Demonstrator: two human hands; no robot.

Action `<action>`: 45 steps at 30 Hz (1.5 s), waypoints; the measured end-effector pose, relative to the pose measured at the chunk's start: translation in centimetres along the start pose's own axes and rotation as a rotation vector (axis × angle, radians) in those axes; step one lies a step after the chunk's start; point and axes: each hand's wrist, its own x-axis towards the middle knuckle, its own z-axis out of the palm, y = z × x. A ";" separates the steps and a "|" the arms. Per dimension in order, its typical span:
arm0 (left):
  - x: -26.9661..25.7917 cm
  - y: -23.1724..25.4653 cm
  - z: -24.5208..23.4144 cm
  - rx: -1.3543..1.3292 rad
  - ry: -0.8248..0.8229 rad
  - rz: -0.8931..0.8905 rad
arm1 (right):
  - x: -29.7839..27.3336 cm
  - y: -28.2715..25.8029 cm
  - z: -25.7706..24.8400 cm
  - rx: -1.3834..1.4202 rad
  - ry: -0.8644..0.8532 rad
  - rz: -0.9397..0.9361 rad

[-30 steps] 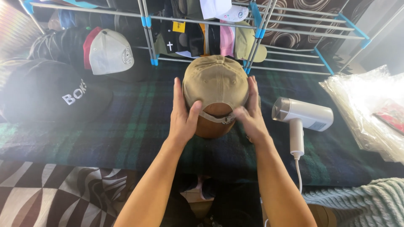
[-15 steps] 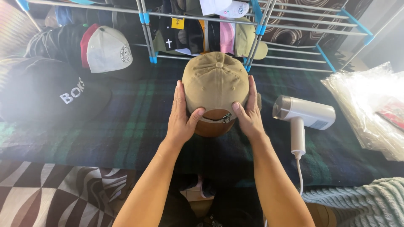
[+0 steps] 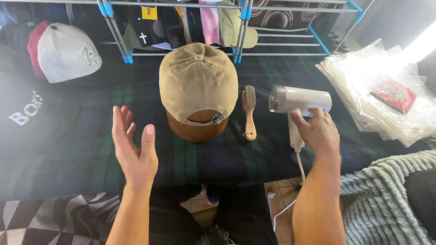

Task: Cleaning and restoring a tan baseball cap using a brush and a handheld steamer.

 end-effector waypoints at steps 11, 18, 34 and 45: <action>-2.7 6.5 2.3 -0.105 -0.456 -0.265 | -5.8 -5.8 -5.9 0.577 -0.272 0.228; -1.6 12.6 6.5 -0.390 -0.711 -0.439 | -14.7 -12.3 -9.5 0.911 0.020 -0.020; 13.3 17.6 -5.9 0.222 -0.224 -0.856 | -9.9 -19.1 -6.1 0.608 0.325 -1.130; 23.1 18.7 -2.9 0.759 -0.768 -0.588 | -4.5 -24.9 -5.4 0.825 -0.288 -0.451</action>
